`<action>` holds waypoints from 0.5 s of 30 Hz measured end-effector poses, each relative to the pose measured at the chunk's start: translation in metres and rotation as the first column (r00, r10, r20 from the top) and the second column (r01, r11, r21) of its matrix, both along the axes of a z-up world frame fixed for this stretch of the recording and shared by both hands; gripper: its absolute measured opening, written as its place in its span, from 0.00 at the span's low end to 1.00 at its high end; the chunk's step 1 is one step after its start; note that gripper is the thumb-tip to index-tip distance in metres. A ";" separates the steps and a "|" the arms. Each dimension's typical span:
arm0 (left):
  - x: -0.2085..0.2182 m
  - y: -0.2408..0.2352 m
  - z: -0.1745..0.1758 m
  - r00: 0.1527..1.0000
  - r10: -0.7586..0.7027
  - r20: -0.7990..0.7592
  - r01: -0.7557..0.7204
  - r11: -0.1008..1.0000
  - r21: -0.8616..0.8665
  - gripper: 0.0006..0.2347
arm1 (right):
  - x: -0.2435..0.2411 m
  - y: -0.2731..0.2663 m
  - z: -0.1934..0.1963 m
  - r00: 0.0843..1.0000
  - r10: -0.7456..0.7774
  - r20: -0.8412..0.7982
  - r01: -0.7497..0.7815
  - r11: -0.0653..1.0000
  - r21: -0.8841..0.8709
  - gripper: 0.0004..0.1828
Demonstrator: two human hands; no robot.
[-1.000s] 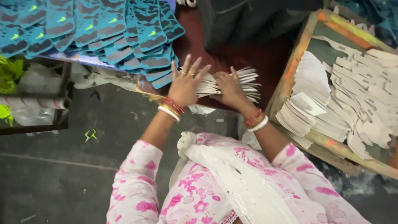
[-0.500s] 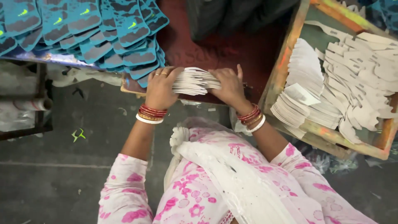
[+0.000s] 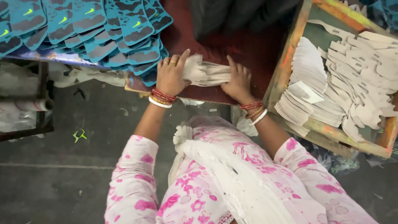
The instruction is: Sorting and stacking printed shoe insole components in a production environment.
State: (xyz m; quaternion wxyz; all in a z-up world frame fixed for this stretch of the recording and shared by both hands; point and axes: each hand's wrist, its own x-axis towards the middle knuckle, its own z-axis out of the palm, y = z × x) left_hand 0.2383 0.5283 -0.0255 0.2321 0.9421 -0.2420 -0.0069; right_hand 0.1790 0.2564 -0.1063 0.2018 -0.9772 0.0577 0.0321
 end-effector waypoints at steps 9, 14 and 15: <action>-0.009 0.007 -0.015 0.985 -0.098 0.141 0.107 0.992 -0.060 0.30 | -0.009 0.034 0.007 0.906 0.403 0.126 -0.398 0.915 -0.064 0.67; -0.006 0.008 -0.019 0.985 -0.097 0.140 0.104 0.993 -0.050 0.27 | -0.020 0.025 -0.007 0.891 0.449 0.071 -0.437 0.888 -0.142 0.69; -0.006 0.007 -0.022 0.981 -0.110 0.162 0.118 0.992 -0.040 0.26 | -0.026 0.023 -0.007 0.886 0.464 0.000 -0.454 0.867 -0.207 0.70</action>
